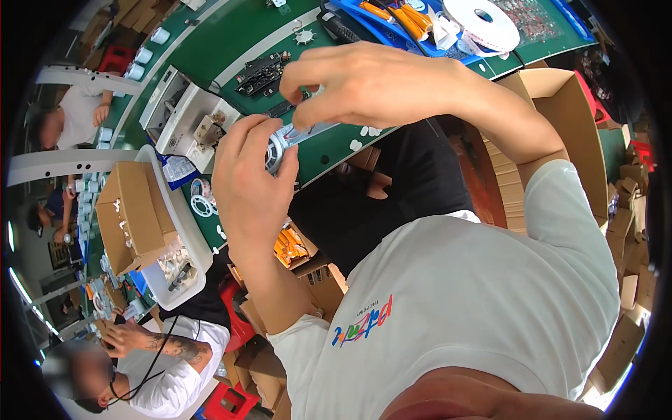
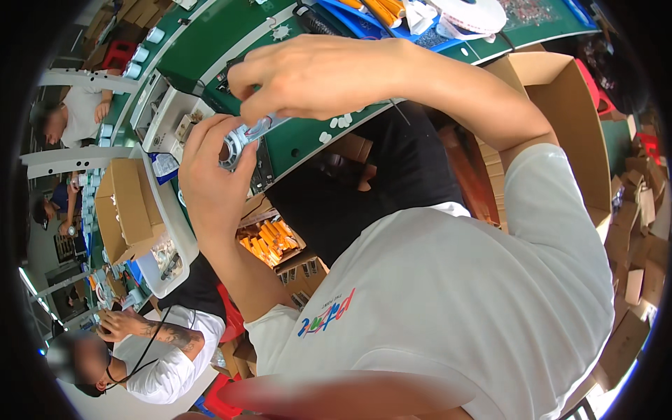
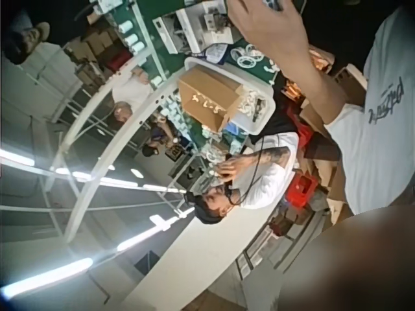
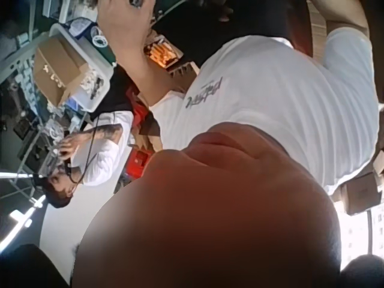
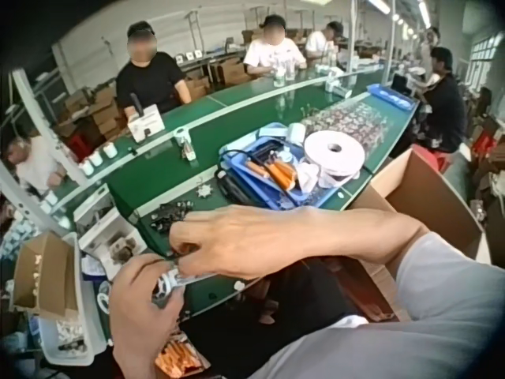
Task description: Assembling and packaging electronic components at a production station.
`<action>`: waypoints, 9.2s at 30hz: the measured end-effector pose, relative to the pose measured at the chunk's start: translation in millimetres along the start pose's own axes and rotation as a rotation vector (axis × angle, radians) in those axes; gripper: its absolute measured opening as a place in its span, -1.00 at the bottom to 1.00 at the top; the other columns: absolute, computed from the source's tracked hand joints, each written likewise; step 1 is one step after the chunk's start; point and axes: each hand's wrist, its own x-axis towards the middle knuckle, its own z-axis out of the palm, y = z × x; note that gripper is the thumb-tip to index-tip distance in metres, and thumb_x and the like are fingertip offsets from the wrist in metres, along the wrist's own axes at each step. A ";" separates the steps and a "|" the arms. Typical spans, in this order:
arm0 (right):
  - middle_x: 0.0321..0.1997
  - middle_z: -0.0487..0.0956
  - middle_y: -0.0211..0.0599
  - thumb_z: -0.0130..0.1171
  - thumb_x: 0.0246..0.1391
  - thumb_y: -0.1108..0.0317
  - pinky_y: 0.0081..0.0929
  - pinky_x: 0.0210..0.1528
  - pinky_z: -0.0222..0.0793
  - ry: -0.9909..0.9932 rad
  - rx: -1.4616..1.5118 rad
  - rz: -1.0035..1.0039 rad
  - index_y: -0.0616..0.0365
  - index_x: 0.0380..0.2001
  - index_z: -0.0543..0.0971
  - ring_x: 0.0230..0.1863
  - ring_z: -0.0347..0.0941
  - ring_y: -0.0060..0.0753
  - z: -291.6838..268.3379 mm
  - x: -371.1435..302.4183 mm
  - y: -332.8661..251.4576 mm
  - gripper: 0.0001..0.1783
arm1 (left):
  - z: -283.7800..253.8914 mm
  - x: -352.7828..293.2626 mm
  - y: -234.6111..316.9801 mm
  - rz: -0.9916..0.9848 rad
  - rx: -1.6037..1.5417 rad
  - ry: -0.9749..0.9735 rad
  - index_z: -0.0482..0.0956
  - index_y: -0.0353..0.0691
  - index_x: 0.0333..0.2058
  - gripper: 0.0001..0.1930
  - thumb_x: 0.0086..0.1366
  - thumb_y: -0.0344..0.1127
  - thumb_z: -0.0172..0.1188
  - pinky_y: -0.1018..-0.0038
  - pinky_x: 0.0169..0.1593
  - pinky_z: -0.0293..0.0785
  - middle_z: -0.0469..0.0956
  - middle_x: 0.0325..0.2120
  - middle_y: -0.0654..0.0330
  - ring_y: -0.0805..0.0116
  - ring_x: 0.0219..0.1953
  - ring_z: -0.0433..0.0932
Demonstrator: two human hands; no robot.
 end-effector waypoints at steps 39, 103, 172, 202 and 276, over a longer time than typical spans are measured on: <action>-0.26 0.68 -0.22 0.53 0.05 0.42 -0.30 -0.30 0.48 -0.105 0.154 0.477 0.23 -0.13 0.68 -0.36 0.57 -0.14 -1.9 -59.2 -40.2 -0.68 | 35.2 -8.5 6.8 -0.057 -0.528 -0.145 0.75 -0.21 -0.05 -0.64 0.14 -0.52 0.47 0.50 -0.26 0.42 0.69 -0.06 0.23 0.39 -0.33 0.48; -0.44 0.53 -0.43 0.12 0.47 0.54 -0.75 -0.39 0.17 0.574 0.268 0.792 0.34 0.06 0.67 -0.50 0.27 -0.66 29.5 -114.4 -51.4 -0.77 | 147.4 -406.9 -262.6 -1.266 0.260 0.000 0.79 -0.20 -0.12 -0.71 0.32 -0.14 0.37 0.19 -0.05 0.64 0.80 -0.19 0.09 0.00 -0.16 0.74; -0.23 0.74 -0.35 0.42 0.28 0.39 -0.51 -0.27 0.51 0.639 0.399 0.661 0.21 -0.17 0.73 -0.35 0.59 -0.46 -16.1 -149.2 -74.1 -0.87 | 90.6 -23.0 75.1 -0.298 -1.599 0.161 0.52 -0.26 -0.03 -0.74 0.35 -0.43 0.31 0.55 -0.17 0.49 0.52 -0.21 0.06 0.35 -0.31 0.50; 0.05 0.65 -0.29 0.61 -0.03 0.15 -0.34 0.10 0.47 0.446 -0.869 0.517 0.09 0.07 0.61 -0.07 0.58 -0.29 -129.7 -203.6 -39.9 -0.39 | 109.6 89.6 169.7 0.129 -1.310 -0.261 0.64 -0.34 -0.07 -0.80 0.37 -0.42 0.34 0.41 0.03 0.59 0.69 -0.12 0.04 0.28 -0.10 0.62; 0.23 0.47 -0.25 0.64 -0.42 0.35 -0.26 0.05 0.32 0.100 -0.771 0.444 -0.14 0.23 0.51 0.01 0.48 -0.24 -100.8 -190.5 -94.9 -0.03 | 51.7 41.4 121.2 -0.134 -0.947 -0.188 0.71 -0.43 -0.11 -0.65 0.12 -0.55 0.58 0.51 -0.12 0.68 0.76 -0.21 0.01 0.35 -0.28 0.70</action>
